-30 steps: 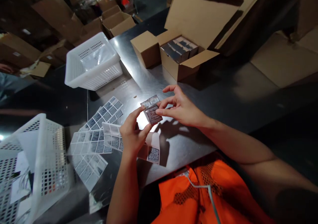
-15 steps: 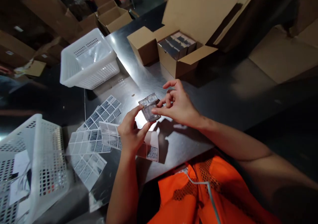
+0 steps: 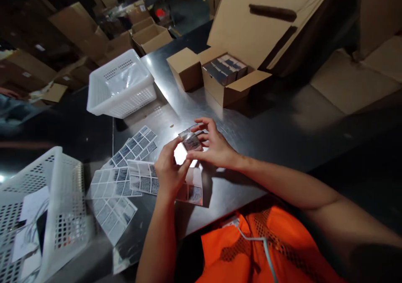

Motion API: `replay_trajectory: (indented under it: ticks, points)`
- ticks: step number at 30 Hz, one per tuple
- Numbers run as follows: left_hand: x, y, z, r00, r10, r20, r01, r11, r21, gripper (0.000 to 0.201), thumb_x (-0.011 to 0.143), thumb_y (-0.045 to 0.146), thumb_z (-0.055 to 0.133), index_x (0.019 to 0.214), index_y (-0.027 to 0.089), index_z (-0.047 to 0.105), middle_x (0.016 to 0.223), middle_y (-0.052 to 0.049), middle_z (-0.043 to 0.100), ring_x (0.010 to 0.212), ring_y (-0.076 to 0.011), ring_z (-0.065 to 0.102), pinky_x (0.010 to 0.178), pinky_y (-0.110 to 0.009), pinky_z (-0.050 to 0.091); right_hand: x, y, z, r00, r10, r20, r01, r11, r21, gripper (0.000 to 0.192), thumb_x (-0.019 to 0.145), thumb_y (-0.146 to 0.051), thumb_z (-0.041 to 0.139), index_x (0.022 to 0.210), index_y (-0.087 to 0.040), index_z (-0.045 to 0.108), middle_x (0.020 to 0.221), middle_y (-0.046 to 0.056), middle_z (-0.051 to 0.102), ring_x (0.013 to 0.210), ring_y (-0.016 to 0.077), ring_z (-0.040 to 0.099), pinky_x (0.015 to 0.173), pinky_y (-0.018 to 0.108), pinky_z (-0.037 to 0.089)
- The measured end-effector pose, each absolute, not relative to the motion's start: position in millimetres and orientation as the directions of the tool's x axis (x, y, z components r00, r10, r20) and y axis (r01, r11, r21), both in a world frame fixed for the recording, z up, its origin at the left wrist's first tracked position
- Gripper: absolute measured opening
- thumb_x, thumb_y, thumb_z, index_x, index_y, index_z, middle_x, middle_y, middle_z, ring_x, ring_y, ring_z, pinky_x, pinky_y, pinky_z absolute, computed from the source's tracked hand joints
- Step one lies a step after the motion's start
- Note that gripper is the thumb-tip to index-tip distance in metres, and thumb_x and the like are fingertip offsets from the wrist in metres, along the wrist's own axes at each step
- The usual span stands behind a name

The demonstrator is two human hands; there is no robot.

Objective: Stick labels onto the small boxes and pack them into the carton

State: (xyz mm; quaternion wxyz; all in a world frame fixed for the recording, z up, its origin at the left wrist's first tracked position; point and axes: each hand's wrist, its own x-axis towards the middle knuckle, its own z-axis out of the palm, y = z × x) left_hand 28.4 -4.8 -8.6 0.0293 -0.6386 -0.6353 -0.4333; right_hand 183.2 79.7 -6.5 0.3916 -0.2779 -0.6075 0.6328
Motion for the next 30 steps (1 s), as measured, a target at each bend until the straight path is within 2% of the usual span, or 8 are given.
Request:
replay_trajectory:
  ticks: [3,6,9,12,16,19,23,30]
  points:
    - [25,-1,-8,-0.314,0.757,0.573,0.829,-0.075,0.554,0.046,0.076,0.039,0.078,0.116,0.021,0.065,0.107,-0.006,0.072,0.076,-0.0155,0.065,0.059,-0.025,0.045,183,83,-9,-0.489,0.854,0.176,-0.154,0.114,-0.982,0.093,0.061,-0.044,0.089,0.133,-0.026,0.033,0.131,0.011,0.047,0.106,0.0221,0.062,0.091,0.044,0.057]
    - [17,3,-6,-0.541,0.628,0.560,0.771,0.103,0.628,0.050,0.070,0.039,0.082,0.112,0.020,0.064,0.106,-0.005,0.072,0.087,-0.0187,0.066,0.063,-0.026,0.045,185,82,-9,-0.423,0.861,0.284,-0.130,0.253,-0.959,0.086,0.065,-0.047,0.088,0.131,-0.024,0.038,0.126,0.011,0.053,0.116,0.0251,0.057,0.100,0.046,0.052]
    - [7,6,-5,-0.671,0.521,0.528,0.698,0.203,0.687,0.053,0.068,0.038,0.084,0.113,0.021,0.062,0.107,-0.005,0.072,0.087,-0.0181,0.066,0.066,-0.028,0.044,186,73,-10,-0.567,0.690,0.451,-0.133,0.463,-0.876,0.069,0.068,-0.041,0.088,0.122,-0.024,0.050,0.116,0.008,0.059,0.106,0.0226,0.061,0.094,0.042,0.055]
    - [0,8,-5,-0.705,0.485,0.517,0.670,0.217,0.710,0.054,0.068,0.039,0.084,0.113,0.020,0.061,0.107,-0.005,0.071,0.087,-0.0176,0.065,0.068,-0.028,0.043,184,61,-13,-0.751,0.490,0.441,-0.128,0.548,-0.826,0.054,0.070,-0.032,0.089,0.114,-0.019,0.061,0.110,0.007,0.060,0.096,0.0191,0.063,0.082,0.033,0.058]
    - [-5,7,-4,-0.723,0.496,0.482,0.653,0.259,0.712,0.056,0.067,0.044,0.084,0.113,0.021,0.060,0.108,-0.005,0.071,0.082,-0.0173,0.064,0.069,-0.030,0.044,180,55,-19,-0.786,0.542,0.298,0.015,0.498,-0.867,0.036,0.079,-0.016,0.080,0.113,-0.017,0.069,0.090,0.003,0.068,0.078,0.0150,0.065,0.071,0.027,0.056]
    - [-8,7,-2,-0.712,0.569,0.412,0.654,0.323,0.684,0.054,0.066,0.044,0.084,0.109,0.020,0.060,0.106,-0.005,0.071,0.090,-0.0211,0.066,0.081,-0.035,0.046,180,55,-23,-0.751,0.531,0.394,-0.015,0.582,-0.813,0.031,0.083,-0.014,0.076,0.114,-0.017,0.073,0.086,0.003,0.071,0.080,0.0166,0.067,0.077,0.029,0.056]
    - [-10,8,-1,-0.712,0.657,0.249,0.602,0.388,0.698,0.053,0.063,0.045,0.084,0.103,0.020,0.061,0.102,-0.005,0.071,0.088,-0.0227,0.067,0.082,-0.037,0.048,183,53,-24,-0.718,0.404,0.567,-0.100,0.746,-0.658,0.028,0.090,-0.011,0.065,0.118,-0.013,0.071,0.098,0.010,0.071,0.086,0.0176,0.068,0.075,0.028,0.057]
    - [-5,8,3,-0.721,0.653,0.230,0.570,0.371,0.733,0.049,0.058,0.049,0.086,0.091,0.021,0.062,0.087,-0.003,0.070,0.086,-0.0234,0.067,0.081,-0.037,0.050,186,46,-19,-0.669,0.169,0.724,-0.064,0.957,-0.283,0.029,0.100,-0.009,0.046,0.121,-0.011,0.065,0.094,0.009,0.073,0.082,0.0171,0.069,0.069,0.026,0.057]
